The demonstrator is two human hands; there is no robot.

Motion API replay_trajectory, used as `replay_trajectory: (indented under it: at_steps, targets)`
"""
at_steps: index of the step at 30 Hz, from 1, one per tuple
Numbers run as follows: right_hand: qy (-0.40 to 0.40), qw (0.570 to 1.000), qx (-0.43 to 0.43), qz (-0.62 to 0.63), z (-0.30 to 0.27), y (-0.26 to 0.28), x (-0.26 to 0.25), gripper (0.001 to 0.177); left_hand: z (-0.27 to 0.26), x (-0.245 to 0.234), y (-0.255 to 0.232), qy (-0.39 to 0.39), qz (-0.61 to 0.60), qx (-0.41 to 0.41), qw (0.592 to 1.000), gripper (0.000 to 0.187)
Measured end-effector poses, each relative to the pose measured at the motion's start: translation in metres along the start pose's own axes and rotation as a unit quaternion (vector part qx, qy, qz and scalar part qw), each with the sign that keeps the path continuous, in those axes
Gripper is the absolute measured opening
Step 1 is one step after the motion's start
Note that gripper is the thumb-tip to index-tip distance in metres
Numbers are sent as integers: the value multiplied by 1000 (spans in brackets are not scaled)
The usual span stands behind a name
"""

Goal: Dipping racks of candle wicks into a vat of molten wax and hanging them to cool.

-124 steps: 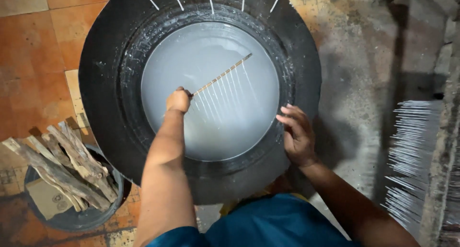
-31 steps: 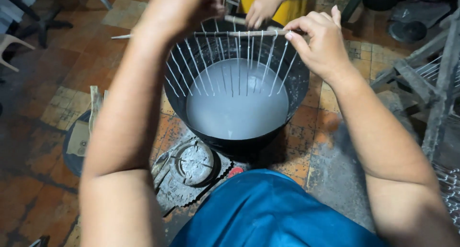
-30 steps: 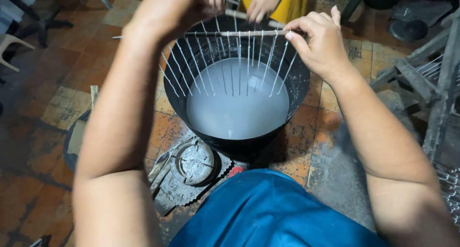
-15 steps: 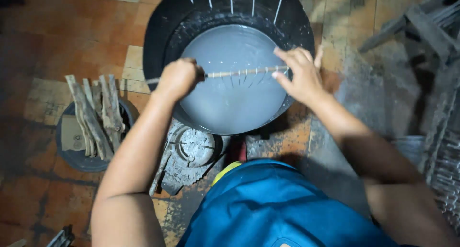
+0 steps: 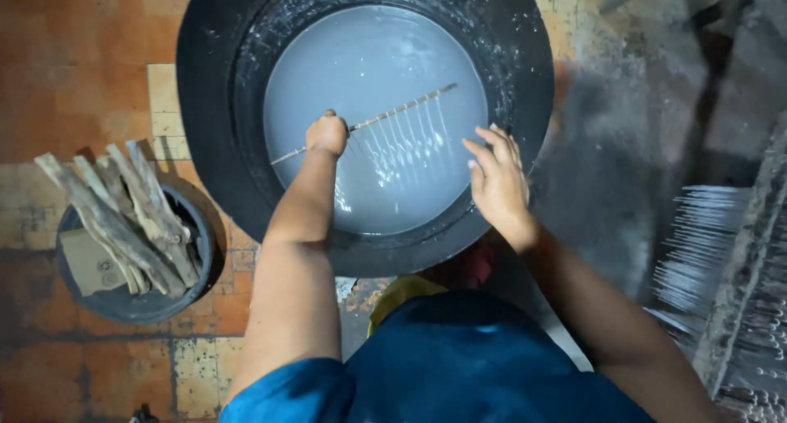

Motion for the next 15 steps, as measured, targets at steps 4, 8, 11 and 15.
replay_trajectory:
  at_steps: [4, 8, 11, 15]
  targets:
    - [-14, 1000, 19, -9, 0, -6, 10, 34, 24, 32, 12, 8, -11, -32, 999, 21]
    - [-38, 999, 11, 7, -6, -30, 30, 30, 34, 41, 16, 30, -2, -2, 1000, 22]
    - [-56, 998, -12, -16, -5, -18, 19, 29, 20, 27, 4, 41, 8, -1, 999, 21]
    - [-73, 994, -46, -73, -3, -11, 16, 29, 23, 43, 16, 58, -8, -4, 998, 22]
Point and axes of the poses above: each hand's wrist, its own z-axis towards the middle knuckle, its own x-axis out of the palm, y = z × x, the point moved 6 cm from there along z, towards the middle knuckle, and after that the axes turned 3 degrees about -z, right-handed, at the moved point
